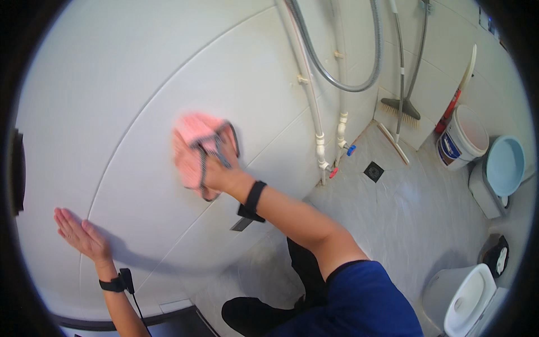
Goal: Cleaning the white bathroom wall tiles with a pink cloth.
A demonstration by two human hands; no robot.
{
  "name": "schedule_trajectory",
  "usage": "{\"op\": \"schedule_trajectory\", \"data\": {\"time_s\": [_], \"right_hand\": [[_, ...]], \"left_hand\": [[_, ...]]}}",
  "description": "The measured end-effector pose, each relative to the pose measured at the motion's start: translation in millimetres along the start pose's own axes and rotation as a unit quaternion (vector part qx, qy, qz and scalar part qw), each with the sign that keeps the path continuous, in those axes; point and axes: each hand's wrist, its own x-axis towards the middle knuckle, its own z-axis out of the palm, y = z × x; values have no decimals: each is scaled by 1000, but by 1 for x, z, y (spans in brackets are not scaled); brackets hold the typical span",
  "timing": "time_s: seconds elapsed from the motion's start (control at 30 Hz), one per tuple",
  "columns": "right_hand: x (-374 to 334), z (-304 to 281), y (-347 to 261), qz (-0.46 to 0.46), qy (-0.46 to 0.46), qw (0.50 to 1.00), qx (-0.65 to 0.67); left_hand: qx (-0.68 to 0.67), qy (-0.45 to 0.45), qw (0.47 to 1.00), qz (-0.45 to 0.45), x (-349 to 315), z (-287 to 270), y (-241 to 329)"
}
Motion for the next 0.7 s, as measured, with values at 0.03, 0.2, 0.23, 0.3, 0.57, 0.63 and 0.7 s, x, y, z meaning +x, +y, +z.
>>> {"op": "schedule_trajectory", "data": {"time_s": [0.03,0.2,0.23,0.3,0.57,0.63,0.7], "right_hand": [[12,-23,-15,-42,67,997,4],[27,-94,-31,-56,234,970,24],[26,-96,-22,-68,282,955,-67],[22,-96,7,-74,327,929,-158],[-34,-41,110,59,516,854,32],[-43,-36,103,145,438,867,189],[-35,-35,98,169,401,892,-121]], "left_hand": [[9,-4,1000,-4,-1,0,-1],[7,-3,1000,-2,-2,1,-1],[1,-5,1000,-1,-1,2,0],[0,5,1000,2,2,4,2],[-9,13,1000,15,6,7,2],[-9,17,1000,16,9,10,6],[-4,16,1000,12,8,11,5]]}}
